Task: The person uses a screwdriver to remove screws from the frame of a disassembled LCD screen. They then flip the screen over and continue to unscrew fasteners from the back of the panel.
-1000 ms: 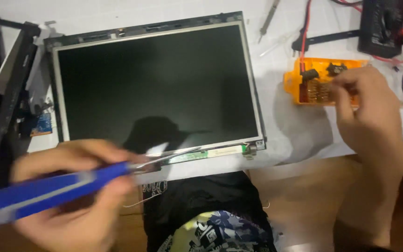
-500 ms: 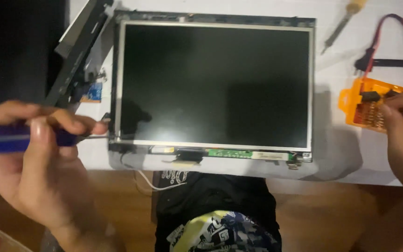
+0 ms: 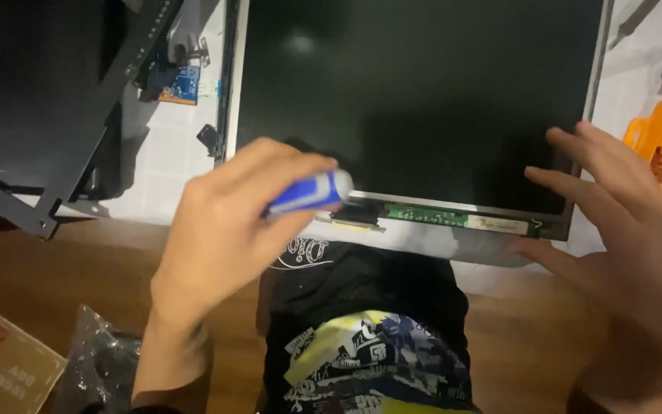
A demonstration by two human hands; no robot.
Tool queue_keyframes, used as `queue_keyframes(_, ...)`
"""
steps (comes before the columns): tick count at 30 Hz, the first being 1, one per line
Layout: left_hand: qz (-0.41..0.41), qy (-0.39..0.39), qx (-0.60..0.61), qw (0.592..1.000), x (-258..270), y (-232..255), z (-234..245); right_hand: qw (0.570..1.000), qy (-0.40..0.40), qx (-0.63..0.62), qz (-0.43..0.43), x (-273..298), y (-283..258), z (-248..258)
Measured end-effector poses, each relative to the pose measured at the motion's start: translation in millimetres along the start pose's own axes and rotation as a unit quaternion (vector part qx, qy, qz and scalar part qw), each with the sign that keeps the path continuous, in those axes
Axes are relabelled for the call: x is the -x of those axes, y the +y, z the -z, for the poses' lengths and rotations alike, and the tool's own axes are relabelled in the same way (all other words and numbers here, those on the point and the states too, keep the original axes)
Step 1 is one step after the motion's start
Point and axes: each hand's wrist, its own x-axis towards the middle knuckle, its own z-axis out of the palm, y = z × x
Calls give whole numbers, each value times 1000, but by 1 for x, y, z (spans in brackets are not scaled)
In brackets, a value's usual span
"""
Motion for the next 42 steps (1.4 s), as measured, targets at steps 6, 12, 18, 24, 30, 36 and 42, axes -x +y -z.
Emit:
queue_keyframes(6, 51, -55, -47, 996, 2, -2, -5, 996, -50, -23, -70, 0, -10, 5)
queue_keyframes(12, 12, -94, -94, 991, 7, -4, -11, 988, -64, -44, -136, 4, -9, 7)
queue_keyframes(18, 1, -87, -135, 987, 14, -7, -19, 996, -6, -77, -49, 17, -1, 8)
queue_keyframes(24, 12, -98, -103, 990, 4, -1, -16, 998, 38, -44, 14, 31, 13, -2)
queue_keyframes(30, 18, -90, -100, 991, 1, 1, -17, 997, 60, -37, 12, 36, 19, -7)
queue_keyframes(36, 20, -74, -90, 993, -1, 3, -17, 988, 70, -134, -27, 39, 27, -9)
queue_keyframes(42, 45, 18, -204, 978, 14, -18, -11, 992, 57, -108, -11, 39, 30, -10)
